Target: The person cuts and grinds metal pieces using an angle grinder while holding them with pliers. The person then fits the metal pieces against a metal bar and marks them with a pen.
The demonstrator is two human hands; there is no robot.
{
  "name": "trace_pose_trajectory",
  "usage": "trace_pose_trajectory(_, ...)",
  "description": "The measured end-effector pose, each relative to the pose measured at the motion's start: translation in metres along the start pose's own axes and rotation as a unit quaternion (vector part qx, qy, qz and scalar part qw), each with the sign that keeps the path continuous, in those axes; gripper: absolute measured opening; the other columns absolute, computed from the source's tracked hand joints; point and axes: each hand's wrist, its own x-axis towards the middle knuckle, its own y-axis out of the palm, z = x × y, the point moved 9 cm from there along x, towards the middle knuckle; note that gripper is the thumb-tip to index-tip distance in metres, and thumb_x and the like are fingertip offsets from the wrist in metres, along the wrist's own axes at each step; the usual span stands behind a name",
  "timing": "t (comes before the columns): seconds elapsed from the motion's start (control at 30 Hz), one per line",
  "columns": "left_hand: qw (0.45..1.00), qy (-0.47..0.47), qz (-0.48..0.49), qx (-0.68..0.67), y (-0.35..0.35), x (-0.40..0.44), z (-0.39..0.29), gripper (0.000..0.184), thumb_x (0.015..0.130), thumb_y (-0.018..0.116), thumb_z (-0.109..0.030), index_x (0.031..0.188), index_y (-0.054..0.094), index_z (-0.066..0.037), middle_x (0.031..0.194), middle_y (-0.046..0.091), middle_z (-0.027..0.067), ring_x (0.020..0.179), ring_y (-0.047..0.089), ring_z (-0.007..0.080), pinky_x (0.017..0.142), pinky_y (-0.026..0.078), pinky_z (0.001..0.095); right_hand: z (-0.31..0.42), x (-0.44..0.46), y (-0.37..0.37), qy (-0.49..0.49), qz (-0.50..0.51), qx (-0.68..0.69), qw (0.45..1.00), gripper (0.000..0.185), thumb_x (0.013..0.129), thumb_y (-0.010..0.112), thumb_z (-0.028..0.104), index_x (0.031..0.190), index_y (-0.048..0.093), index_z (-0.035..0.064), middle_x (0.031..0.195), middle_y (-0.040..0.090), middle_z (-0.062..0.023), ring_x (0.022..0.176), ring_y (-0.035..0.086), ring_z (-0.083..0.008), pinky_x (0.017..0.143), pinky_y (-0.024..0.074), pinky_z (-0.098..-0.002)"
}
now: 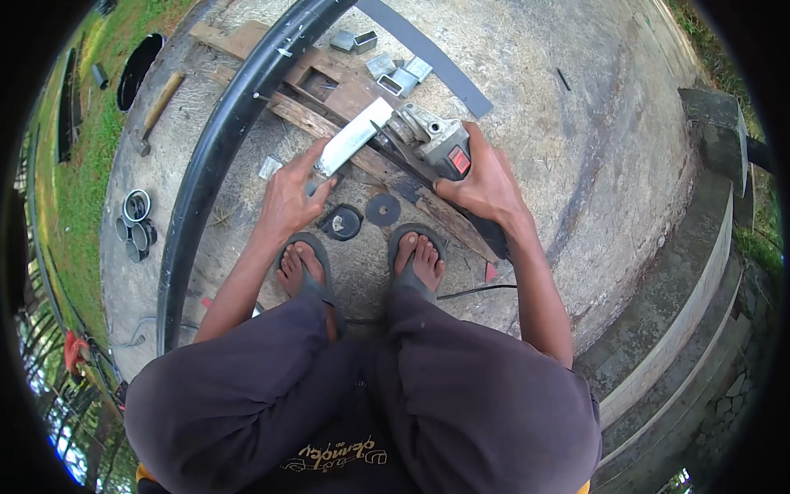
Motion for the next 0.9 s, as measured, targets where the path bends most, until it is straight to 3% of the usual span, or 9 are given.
trace_pose_trajectory(0.47, 1.000, 0.000, -0.022, 0.003, 0.003, -0.002, 0.004, 0.065, 0.085, 0.077, -0.015, 0.147, 0.057, -0.013, 0.124, 0.071, 0.0271, 0.111, 0.069, 0.0481, 0.092, 0.057, 0.0500, -0.006, 0.014, 0.007, -0.034, -0.017, -0.028, 0.999, 0.100, 0.064, 0.082, 0.030, 0.145, 0.044, -0.0135, 0.112, 0.071, -0.0339, 0.107, 0.071, -0.0447, 0.098, 0.0538, -0.0451)
trace_pose_trajectory(0.5, 0.999, 0.006, -0.030, 0.008, 0.001, -0.003, 0.002, 0.064, 0.085, 0.077, -0.016, 0.146, 0.059, -0.013, 0.122, 0.072, 0.0261, 0.110, 0.070, 0.0469, 0.091, 0.058, 0.0495, -0.002, 0.013, 0.005, -0.041, -0.027, -0.036, 0.998, 0.099, 0.064, 0.082, 0.030, 0.145, 0.045, -0.0135, 0.113, 0.071, -0.0336, 0.107, 0.071, -0.0443, 0.098, 0.0538, -0.0451)
trace_pose_trajectory(0.6, 0.996, 0.056, -0.067, -0.005, 0.000, -0.003, 0.000, 0.066, 0.084, 0.075, -0.019, 0.147, 0.056, -0.015, 0.098, 0.072, 0.0269, 0.087, 0.072, 0.0450, 0.079, 0.057, 0.0526, -0.004, 0.013, 0.008, -0.046, -0.025, -0.029, 0.998, 0.096, 0.065, 0.083, 0.031, 0.143, 0.048, -0.0128, 0.113, 0.072, -0.0323, 0.107, 0.072, -0.0425, 0.098, 0.0542, -0.0452)
trace_pose_trajectory(0.63, 0.997, 0.047, -0.059, 0.004, 0.001, -0.003, 0.002, 0.066, 0.084, 0.075, -0.020, 0.148, 0.056, -0.016, 0.097, 0.072, 0.0257, 0.087, 0.072, 0.0440, 0.079, 0.057, 0.0521, -0.003, 0.013, 0.008, -0.046, -0.018, -0.028, 0.998, 0.096, 0.065, 0.083, 0.031, 0.142, 0.049, -0.0126, 0.113, 0.072, -0.0321, 0.107, 0.072, -0.0422, 0.098, 0.0542, -0.0453)
trace_pose_trajectory(0.73, 0.999, 0.013, -0.043, 0.008, 0.004, -0.003, 0.006, 0.063, 0.086, 0.077, -0.016, 0.146, 0.059, -0.016, 0.120, 0.073, 0.0244, 0.109, 0.071, 0.0439, 0.090, 0.059, 0.0488, -0.004, 0.014, 0.010, -0.045, -0.014, -0.037, 0.998, 0.094, 0.065, 0.083, 0.032, 0.142, 0.051, -0.0113, 0.113, 0.073, -0.0312, 0.107, 0.073, -0.0413, 0.098, 0.0547, -0.0458)
trace_pose_trajectory(0.77, 0.998, 0.016, -0.048, 0.024, 0.005, -0.004, 0.006, 0.063, 0.086, 0.077, -0.016, 0.146, 0.059, -0.017, 0.121, 0.073, 0.0236, 0.109, 0.072, 0.0427, 0.090, 0.060, 0.0486, -0.007, 0.014, 0.011, -0.041, -0.015, -0.047, 0.998, 0.094, 0.065, 0.083, 0.032, 0.142, 0.051, -0.0111, 0.113, 0.073, -0.0313, 0.107, 0.073, -0.0413, 0.098, 0.0547, -0.0459)
trace_pose_trajectory(0.87, 0.996, 0.055, -0.070, 0.029, 0.007, -0.004, 0.008, 0.066, 0.087, 0.074, -0.022, 0.150, 0.055, -0.018, 0.096, 0.072, 0.0236, 0.085, 0.074, 0.0397, 0.074, 0.060, 0.0506, -0.006, 0.013, 0.010, -0.038, -0.019, -0.062, 0.997, 0.094, 0.065, 0.083, 0.031, 0.143, 0.050, -0.0112, 0.112, 0.073, -0.0314, 0.106, 0.073, -0.0415, 0.097, 0.0551, -0.0459)
trace_pose_trajectory(0.9, 0.995, 0.056, -0.071, 0.031, 0.007, -0.004, 0.008, 0.066, 0.087, 0.074, -0.022, 0.150, 0.055, -0.018, 0.096, 0.072, 0.0236, 0.085, 0.074, 0.0399, 0.074, 0.060, 0.0507, -0.005, 0.012, 0.009, -0.038, -0.020, -0.064, 0.997, 0.095, 0.065, 0.083, 0.031, 0.143, 0.050, -0.0113, 0.112, 0.073, -0.0315, 0.106, 0.073, -0.0416, 0.097, 0.0553, -0.0458)
